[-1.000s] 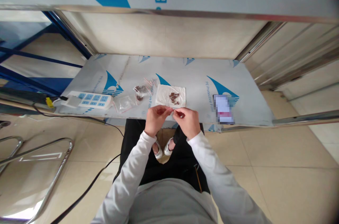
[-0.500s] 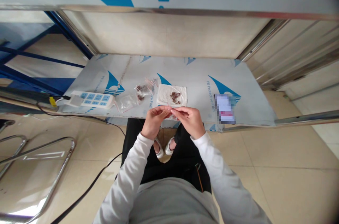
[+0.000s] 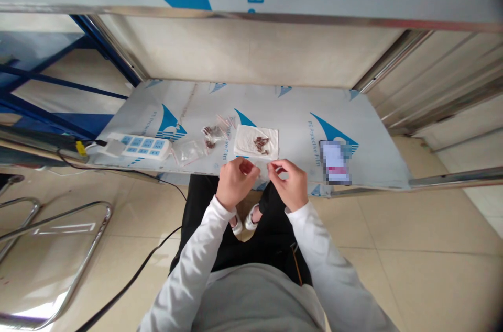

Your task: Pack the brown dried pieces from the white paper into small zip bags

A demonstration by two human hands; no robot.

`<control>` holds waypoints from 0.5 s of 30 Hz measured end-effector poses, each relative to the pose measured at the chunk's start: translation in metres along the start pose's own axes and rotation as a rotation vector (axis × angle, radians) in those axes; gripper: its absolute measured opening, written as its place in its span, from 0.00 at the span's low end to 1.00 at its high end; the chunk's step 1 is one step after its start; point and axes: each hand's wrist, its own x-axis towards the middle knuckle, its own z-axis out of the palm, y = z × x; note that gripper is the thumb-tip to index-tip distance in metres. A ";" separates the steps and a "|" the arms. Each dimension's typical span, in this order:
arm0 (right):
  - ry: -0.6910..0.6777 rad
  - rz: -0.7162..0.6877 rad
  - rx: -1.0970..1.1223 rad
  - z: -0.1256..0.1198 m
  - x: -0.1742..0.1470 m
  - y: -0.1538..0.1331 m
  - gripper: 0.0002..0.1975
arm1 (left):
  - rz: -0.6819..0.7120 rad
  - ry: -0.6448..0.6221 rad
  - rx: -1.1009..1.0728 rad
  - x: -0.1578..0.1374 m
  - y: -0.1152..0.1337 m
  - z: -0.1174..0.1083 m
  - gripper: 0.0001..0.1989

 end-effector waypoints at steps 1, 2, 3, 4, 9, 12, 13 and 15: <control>-0.078 -0.019 0.125 -0.003 0.001 0.001 0.17 | -0.005 -0.047 -0.076 0.002 0.001 -0.001 0.05; -0.174 -0.036 0.240 -0.006 0.003 0.001 0.28 | -0.010 -0.105 -0.170 0.004 0.001 -0.003 0.06; -0.278 -0.046 0.332 -0.008 0.005 0.002 0.38 | -0.012 -0.167 -0.263 0.006 0.002 -0.003 0.06; -0.371 -0.043 0.399 -0.008 0.008 0.002 0.45 | -0.014 -0.219 -0.341 0.008 0.002 -0.004 0.07; -0.554 0.072 0.576 0.004 0.015 0.006 0.32 | -0.057 -0.233 -0.336 0.010 0.005 -0.011 0.07; -0.525 0.125 0.550 0.009 0.015 0.009 0.26 | -0.049 -0.134 -0.104 0.012 0.003 -0.017 0.08; -0.507 0.128 0.502 0.009 0.017 0.011 0.25 | -0.029 -0.097 -0.041 0.014 0.002 -0.019 0.09; -0.490 0.107 0.358 0.006 0.026 0.015 0.25 | 0.001 -0.040 -0.002 0.019 -0.006 -0.020 0.09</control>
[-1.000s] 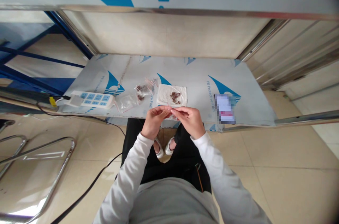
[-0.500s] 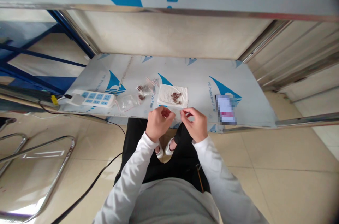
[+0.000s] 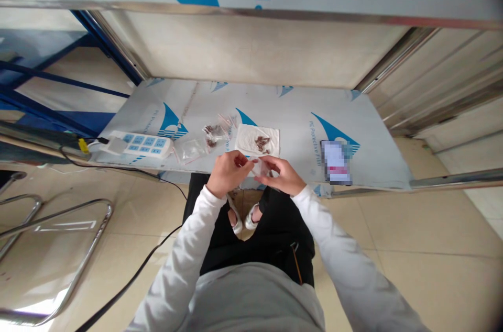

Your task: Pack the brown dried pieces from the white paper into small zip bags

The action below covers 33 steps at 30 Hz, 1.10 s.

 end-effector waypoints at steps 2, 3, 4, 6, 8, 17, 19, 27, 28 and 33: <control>0.009 0.014 -0.224 -0.014 0.015 0.000 0.24 | -0.022 0.033 -0.047 0.005 -0.012 0.001 0.11; -0.003 0.034 -0.391 -0.022 0.026 0.000 0.24 | -0.051 0.042 -0.080 0.007 -0.020 0.003 0.13; -0.027 0.063 -0.582 -0.030 0.038 -0.001 0.24 | -0.083 0.047 -0.107 0.009 -0.027 0.005 0.15; -0.091 0.135 -0.944 -0.042 0.065 -0.002 0.25 | -0.126 0.031 -0.134 0.009 -0.042 0.010 0.17; -0.161 0.193 -1.160 -0.047 0.091 -0.003 0.24 | -0.140 -0.007 -0.139 0.007 -0.053 0.016 0.18; -0.340 0.196 -1.404 -0.020 0.140 0.000 0.14 | -0.188 -0.039 -0.156 -0.006 -0.064 0.027 0.13; -0.357 0.189 -1.422 -0.019 0.143 -0.003 0.13 | -0.195 -0.031 -0.171 -0.006 -0.066 0.027 0.12; -0.289 0.123 -1.390 -0.028 0.129 -0.027 0.18 | -0.206 0.038 -0.350 -0.005 -0.068 0.034 0.20; -0.274 0.102 -1.370 -0.027 0.120 -0.029 0.21 | -0.208 0.046 -0.387 -0.005 -0.066 0.036 0.23; -0.185 -0.099 -1.079 0.003 0.072 -0.023 0.27 | -0.243 0.084 -0.644 0.002 -0.058 0.040 0.30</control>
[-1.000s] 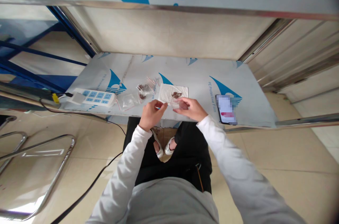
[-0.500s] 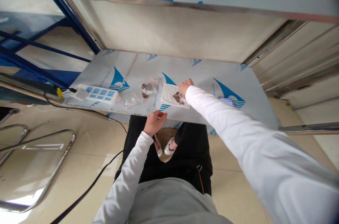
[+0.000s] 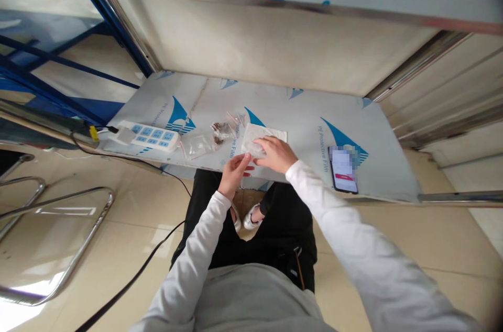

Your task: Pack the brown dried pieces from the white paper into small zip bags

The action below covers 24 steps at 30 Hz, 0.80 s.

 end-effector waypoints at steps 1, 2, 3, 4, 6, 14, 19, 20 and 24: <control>0.046 -0.022 0.068 0.006 -0.005 -0.005 0.30 | 0.004 0.056 -0.021 0.004 0.001 -0.003 0.29; 0.093 -0.032 0.126 0.012 -0.010 -0.008 0.34 | 0.012 0.129 -0.019 0.009 0.002 -0.009 0.28; 0.137 -0.028 0.173 0.016 -0.013 -0.009 0.39 | 0.022 0.208 0.007 0.016 0.003 -0.018 0.26; 0.186 -0.013 0.219 0.019 -0.016 -0.009 0.44 | 0.027 0.283 0.033 0.023 0.005 -0.029 0.25; 0.279 0.033 0.310 0.023 -0.021 -0.003 0.47 | 0.033 0.446 0.094 0.039 0.010 -0.056 0.23; 0.384 0.088 0.478 0.047 -0.038 0.014 0.30 | 0.378 0.776 0.751 0.072 0.020 -0.090 0.22; 0.378 0.072 0.497 0.060 -0.045 0.002 0.22 | 0.396 0.344 1.262 0.097 0.011 -0.041 0.20; 0.376 0.070 0.501 0.061 -0.047 0.000 0.22 | 0.380 0.295 1.316 0.102 0.008 -0.034 0.19; 0.385 0.079 0.518 0.064 -0.059 -0.005 0.18 | 0.374 0.244 1.355 0.116 -0.003 -0.027 0.13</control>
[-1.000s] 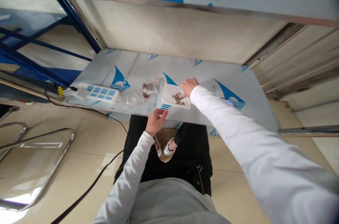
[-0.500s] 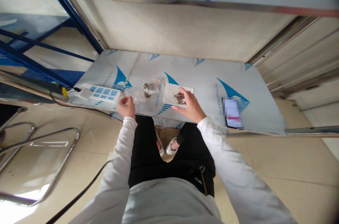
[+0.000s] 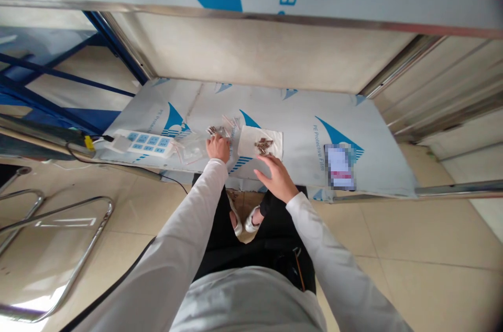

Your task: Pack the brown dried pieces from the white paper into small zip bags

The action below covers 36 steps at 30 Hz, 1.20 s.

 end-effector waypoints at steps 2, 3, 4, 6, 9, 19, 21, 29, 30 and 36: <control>0.016 0.016 0.007 0.000 -0.005 0.000 0.17 | 0.015 0.005 0.001 -0.002 -0.004 0.004 0.15; 0.024 0.024 0.012 0.000 -0.007 0.000 0.17 | 0.024 0.010 -0.001 -0.004 -0.006 0.006 0.16; 0.030 0.031 0.017 0.001 -0.009 -0.001 0.16 | 0.033 0.015 -0.005 -0.005 -0.007 0.007 0.17; 0.036 0.037 0.030 0.004 -0.011 -0.003 0.16 | 0.049 0.024 -0.015 -0.008 -0.009 0.010 0.17; 0.039 0.035 0.047 0.008 -0.012 -0.007 0.15 | 0.055 0.044 -0.039 -0.007 -0.009 0.014 0.16; 0.173 0.154 0.221 0.010 0.003 -0.018 0.11 | 0.093 0.319 -0.278 -0.028 0.003 0.003 0.14; 0.215 0.252 0.321 0.012 0.019 -0.021 0.14 | 0.106 0.382 -0.349 -0.044 0.015 0.000 0.14; 0.287 0.226 0.286 0.013 0.049 -0.030 0.16 | 0.154 0.379 -0.933 -0.088 0.057 -0.026 0.14; 0.299 0.176 0.208 0.011 0.044 -0.031 0.16 | 0.089 0.298 -1.085 -0.090 0.058 -0.031 0.16; 0.149 0.002 -0.152 -0.001 0.007 -0.036 0.16 | -0.239 -0.089 -1.489 -0.095 0.063 -0.050 0.17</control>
